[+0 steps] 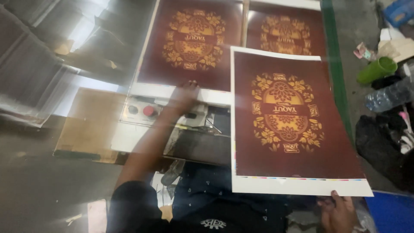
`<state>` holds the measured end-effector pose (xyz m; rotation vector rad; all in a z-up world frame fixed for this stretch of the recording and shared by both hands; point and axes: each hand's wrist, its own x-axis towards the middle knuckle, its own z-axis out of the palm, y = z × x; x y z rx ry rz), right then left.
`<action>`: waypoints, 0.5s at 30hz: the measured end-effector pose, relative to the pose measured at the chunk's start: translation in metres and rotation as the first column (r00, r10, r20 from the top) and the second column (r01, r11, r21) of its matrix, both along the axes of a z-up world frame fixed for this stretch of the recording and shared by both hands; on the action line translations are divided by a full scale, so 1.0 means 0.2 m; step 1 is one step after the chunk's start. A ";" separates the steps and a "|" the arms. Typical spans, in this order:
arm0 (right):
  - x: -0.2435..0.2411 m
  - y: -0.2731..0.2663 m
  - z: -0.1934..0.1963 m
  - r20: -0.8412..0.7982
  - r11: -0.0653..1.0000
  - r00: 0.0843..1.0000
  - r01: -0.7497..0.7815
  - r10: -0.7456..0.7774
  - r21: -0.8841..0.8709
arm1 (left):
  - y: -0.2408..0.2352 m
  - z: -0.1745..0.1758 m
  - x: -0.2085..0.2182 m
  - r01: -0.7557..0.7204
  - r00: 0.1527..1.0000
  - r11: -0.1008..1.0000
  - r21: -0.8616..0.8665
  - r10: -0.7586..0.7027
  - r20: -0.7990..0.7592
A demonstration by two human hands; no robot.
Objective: Stacking and aligning printed cardstock sheets on a workbench in a print shop.
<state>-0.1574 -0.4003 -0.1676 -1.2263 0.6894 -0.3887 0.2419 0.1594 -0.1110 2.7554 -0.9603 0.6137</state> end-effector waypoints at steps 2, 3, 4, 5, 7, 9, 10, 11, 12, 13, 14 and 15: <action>-0.10 -0.07 -0.09 0.015 1.000 1.000 0.006 -0.005 -0.021 | 0.00 0.11 -0.02 -0.008 0.994 0.997 0.073 0.016 -0.111; -0.15 -0.10 -0.13 0.041 0.999 0.999 0.005 -0.003 -0.046 | 0.00 0.17 -0.02 -0.017 0.977 0.990 0.143 0.047 -0.207; -0.18 -0.11 -0.15 0.034 0.999 0.999 0.011 -0.010 -0.041 | 0.01 0.20 -0.03 -0.009 0.976 0.989 0.148 0.041 -0.214; -0.20 -0.12 -0.16 -0.021 0.997 0.999 0.035 -0.036 -0.063 | 0.02 0.24 -0.03 -0.005 0.969 0.988 0.153 0.042 -0.244; -0.20 -0.07 -0.06 -0.082 0.995 0.994 0.065 -0.071 -0.081 | 0.06 0.27 -0.01 0.009 0.959 0.986 0.164 0.038 -0.280; -0.15 0.04 0.16 -0.383 0.997 0.922 0.037 -0.063 -0.075 | 0.12 0.26 0.02 0.104 0.988 0.987 0.125 -0.087 -0.129; -0.19 0.03 0.10 -0.392 0.997 0.917 0.044 -0.067 -0.068 | 0.13 0.30 0.00 0.113 0.986 0.985 0.131 -0.094 -0.139; -0.23 0.02 0.04 -0.209 0.997 0.976 0.052 -0.064 -0.063 | 0.14 0.35 -0.02 0.084 0.988 0.994 0.070 -0.074 -0.135; -0.26 0.02 -0.03 -0.015 0.997 0.998 0.059 -0.060 -0.056 | 0.15 0.41 -0.03 0.053 0.990 0.999 0.010 -0.051 -0.130; -0.26 0.07 0.02 -0.022 0.997 0.998 0.065 -0.067 -0.047 | 0.13 0.50 -0.12 0.060 0.989 0.998 0.019 -0.057 -0.138; -0.24 0.11 0.07 -0.049 0.996 0.997 0.063 -0.066 -0.057 | 0.10 0.58 -0.20 -0.001 1.000 0.997 -0.080 -0.001 -0.031; -0.22 0.15 0.12 -0.076 0.996 0.995 0.061 -0.066 -0.066 | 0.08 0.67 -0.28 -0.050 0.995 0.981 -0.185 0.064 0.072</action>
